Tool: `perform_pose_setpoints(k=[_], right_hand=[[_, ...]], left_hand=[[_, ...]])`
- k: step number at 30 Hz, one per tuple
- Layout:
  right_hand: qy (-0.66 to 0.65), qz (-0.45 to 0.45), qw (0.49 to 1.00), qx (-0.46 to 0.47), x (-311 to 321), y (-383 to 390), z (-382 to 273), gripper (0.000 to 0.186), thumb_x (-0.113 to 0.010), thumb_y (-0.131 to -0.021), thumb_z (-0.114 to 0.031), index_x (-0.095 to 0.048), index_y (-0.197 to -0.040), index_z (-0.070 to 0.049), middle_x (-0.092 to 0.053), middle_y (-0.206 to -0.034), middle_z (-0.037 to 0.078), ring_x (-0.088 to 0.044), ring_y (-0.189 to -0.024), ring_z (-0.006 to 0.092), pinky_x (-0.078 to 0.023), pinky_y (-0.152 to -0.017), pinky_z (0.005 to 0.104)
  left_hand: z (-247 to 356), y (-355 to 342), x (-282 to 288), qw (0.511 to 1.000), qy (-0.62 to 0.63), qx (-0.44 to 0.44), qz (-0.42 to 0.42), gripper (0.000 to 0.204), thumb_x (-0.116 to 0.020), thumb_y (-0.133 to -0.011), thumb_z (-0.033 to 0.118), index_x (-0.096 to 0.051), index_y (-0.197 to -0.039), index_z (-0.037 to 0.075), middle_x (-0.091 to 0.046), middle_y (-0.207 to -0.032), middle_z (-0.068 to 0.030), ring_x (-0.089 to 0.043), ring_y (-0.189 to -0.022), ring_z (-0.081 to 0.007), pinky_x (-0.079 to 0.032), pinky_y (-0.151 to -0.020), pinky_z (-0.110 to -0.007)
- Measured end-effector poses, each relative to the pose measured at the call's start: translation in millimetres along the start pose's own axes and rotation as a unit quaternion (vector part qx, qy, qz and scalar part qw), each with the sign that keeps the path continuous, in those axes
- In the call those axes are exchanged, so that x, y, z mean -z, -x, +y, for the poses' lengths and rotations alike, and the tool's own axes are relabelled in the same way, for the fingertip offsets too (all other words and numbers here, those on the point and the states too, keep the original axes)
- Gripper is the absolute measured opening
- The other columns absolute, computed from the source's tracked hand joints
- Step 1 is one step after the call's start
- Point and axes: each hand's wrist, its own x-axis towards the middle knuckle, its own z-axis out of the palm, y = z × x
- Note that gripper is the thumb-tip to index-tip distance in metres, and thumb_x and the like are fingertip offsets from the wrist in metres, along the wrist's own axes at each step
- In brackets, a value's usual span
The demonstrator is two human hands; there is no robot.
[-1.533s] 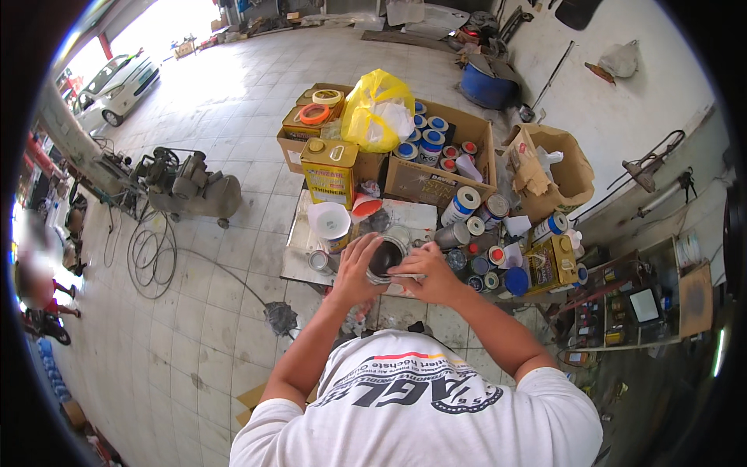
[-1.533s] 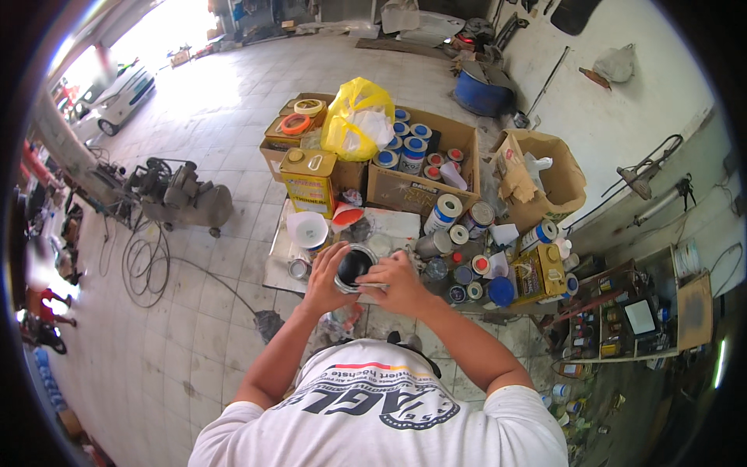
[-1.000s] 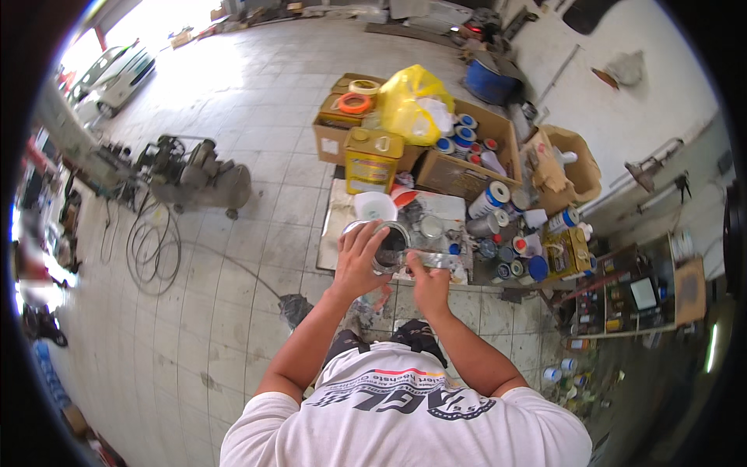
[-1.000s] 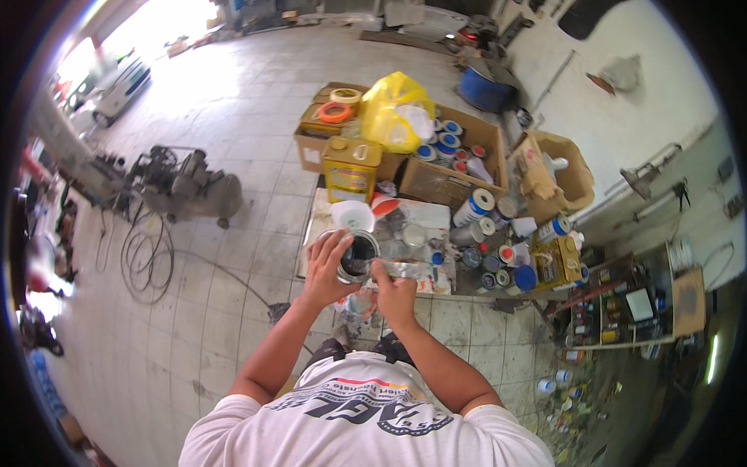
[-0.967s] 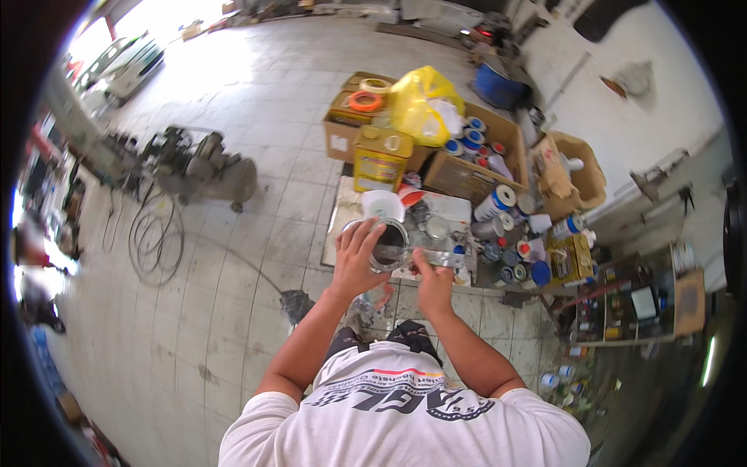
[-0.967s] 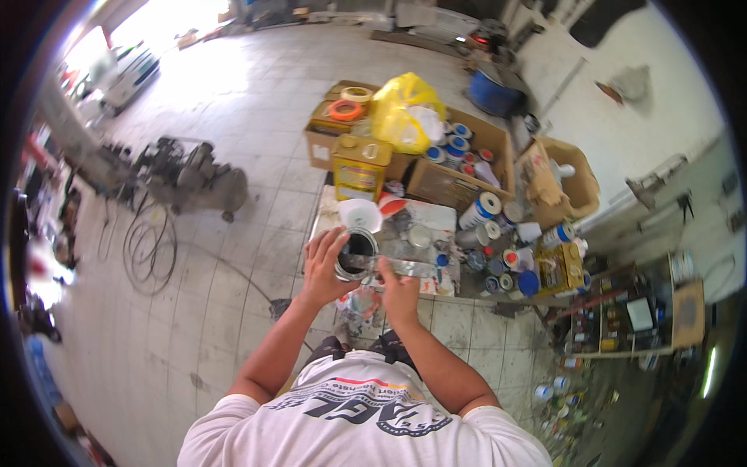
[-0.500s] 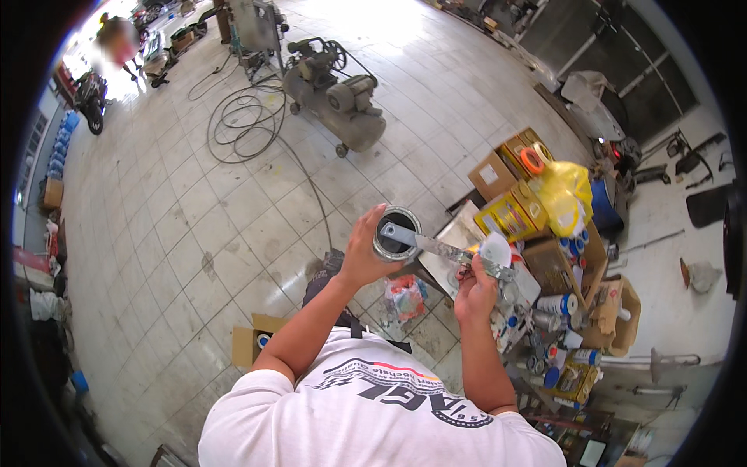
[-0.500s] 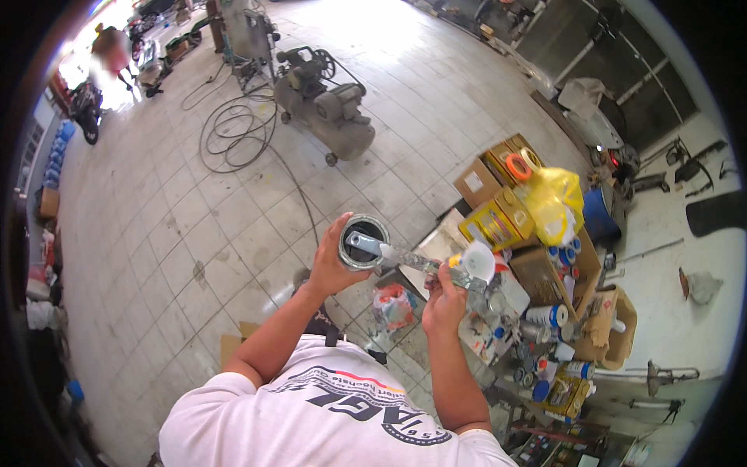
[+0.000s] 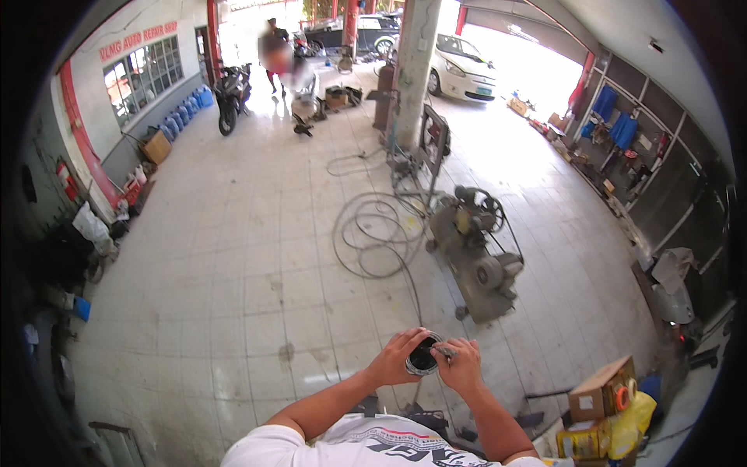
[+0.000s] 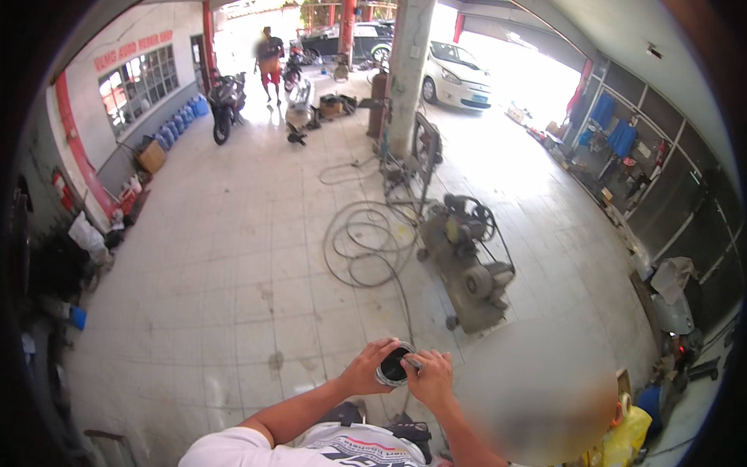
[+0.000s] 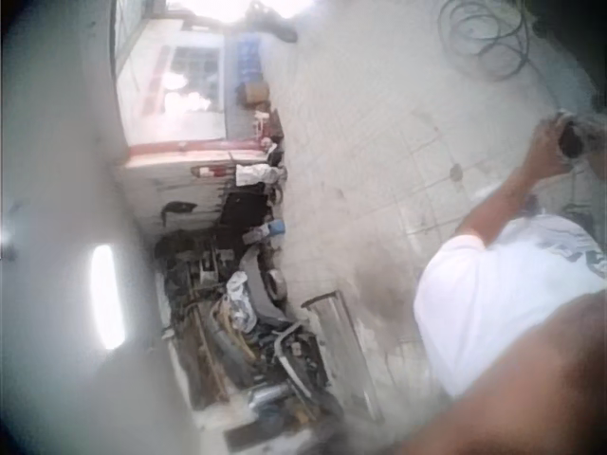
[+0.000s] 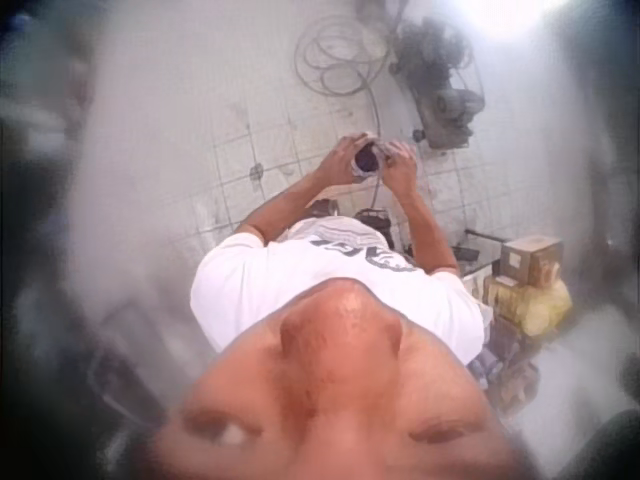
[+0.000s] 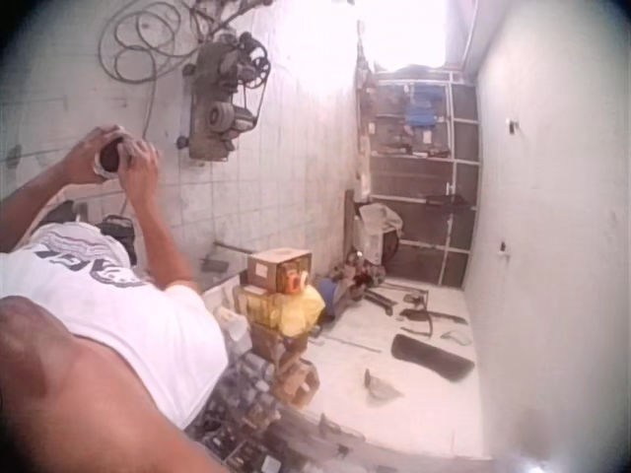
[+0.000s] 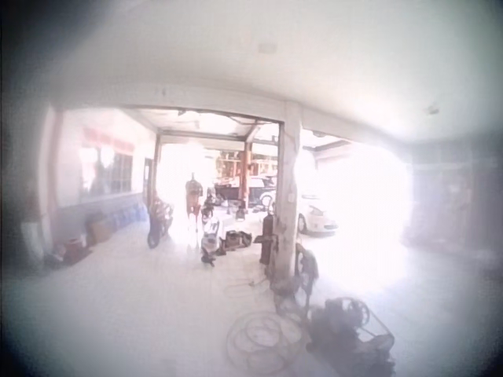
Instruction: The person opens a paint can, stirs the contents with a stick, and pours some paint into another container. They then walk to a car covered in newspaper and apply paint to a small area using the stick.
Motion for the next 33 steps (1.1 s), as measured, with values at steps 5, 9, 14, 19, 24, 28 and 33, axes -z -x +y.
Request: perform_pose_setpoints(k=[5, 9, 14, 19, 24, 28, 33], right_hand=[[-0.296, -0.087, 0.951, -0.006, -95, -172, -30, 0.018, -0.082, -0.094, -0.019, -0.083, -0.108, -0.009, -0.075, -0.091, 0.01, -0.069, -0.08, 0.0242, -0.051, -0.07, 0.0352], [-0.321, -0.177, 0.924, -0.108, -191, -293, -21, 0.03, -0.081, -0.097, -0.038, -0.084, -0.11, -0.01, -0.076, -0.085, 0.011, -0.068, -0.074, 0.0219, -0.055, -0.073, 0.0363], [-0.255, -0.311, 0.904, -0.145, -291, -494, -64, 0.052, -0.074, -0.096, -0.06, -0.083, -0.108, -0.01, -0.074, -0.076, 0.01, -0.069, -0.072, 0.0214, -0.056, -0.074, 0.0371], [-0.227, -0.376, 0.898, 0.011, -375, -711, -178, 0.038, -0.084, -0.09, -0.043, -0.082, -0.103, -0.007, -0.076, -0.078, 0.008, -0.072, -0.072, 0.02, -0.057, -0.072, 0.0355], [-0.297, -0.249, 0.9, 0.198, -497, -852, -263, 0.027, -0.086, -0.088, -0.024, -0.081, -0.108, -0.007, -0.08, -0.09, 0.014, -0.077, -0.08, 0.0307, -0.06, -0.077, 0.036], [-0.353, -0.214, 0.88, 0.235, -606, -949, -324, 0.019, -0.081, -0.09, -0.009, -0.081, -0.109, -0.007, -0.079, -0.099, 0.016, -0.077, -0.084, 0.0362, -0.061, -0.077, 0.0389], [-0.348, -0.325, 0.834, 0.278, -700, -1129, -371, 0.022, -0.081, -0.089, -0.004, -0.081, -0.111, -0.008, -0.078, -0.1, 0.016, -0.076, -0.088, 0.0395, -0.061, -0.076, 0.0425]], left_hand=[[-111, -56, 127, 0.994, -0.069, 0.055, 0.061, 0.107, -0.094, -0.063, 0.021, -0.045, -0.157, 0.006, -0.053, -0.154, -0.0209, -0.052, -0.141, -0.0428, -0.043, -0.119, -0.053], [-224, -91, 218, 0.982, -0.115, 0.088, 0.121, 0.109, -0.095, -0.06, 0.021, -0.046, -0.157, 0.009, -0.053, -0.154, -0.0214, -0.052, -0.142, -0.0424, -0.043, -0.118, -0.055], [-348, -133, 357, 0.96, -0.214, 0.111, 0.14, 0.111, -0.099, -0.058, 0.021, -0.048, -0.156, 0.008, -0.053, -0.153, -0.0233, -0.053, -0.14, -0.0442, -0.044, -0.117, -0.056], [-433, -176, 524, 0.914, -0.311, 0.151, 0.215, 0.112, -0.1, -0.058, 0.019, -0.046, -0.156, 0.009, -0.052, -0.152, -0.0225, -0.052, -0.14, -0.0436, -0.044, -0.117, -0.055], [-538, -181, 660, 0.871, -0.357, 0.193, 0.275, 0.115, -0.099, -0.057, 0.019, -0.043, -0.157, 0.013, -0.048, -0.154, -0.0186, -0.049, -0.141, -0.0427, -0.042, -0.118, -0.056], [-650, -198, 767, 0.878, -0.313, 0.197, 0.304, 0.116, -0.099, -0.056, 0.015, -0.043, -0.158, 0.013, -0.048, -0.154, -0.0194, -0.049, -0.141, -0.0442, -0.041, -0.119, -0.058], [-812, -251, 938, 0.916, -0.267, 0.152, 0.257, 0.116, -0.099, -0.057, 0.014, -0.043, -0.159, 0.011, -0.047, -0.156, -0.0215, -0.048, -0.143, -0.0459, -0.042, -0.119, -0.058]])
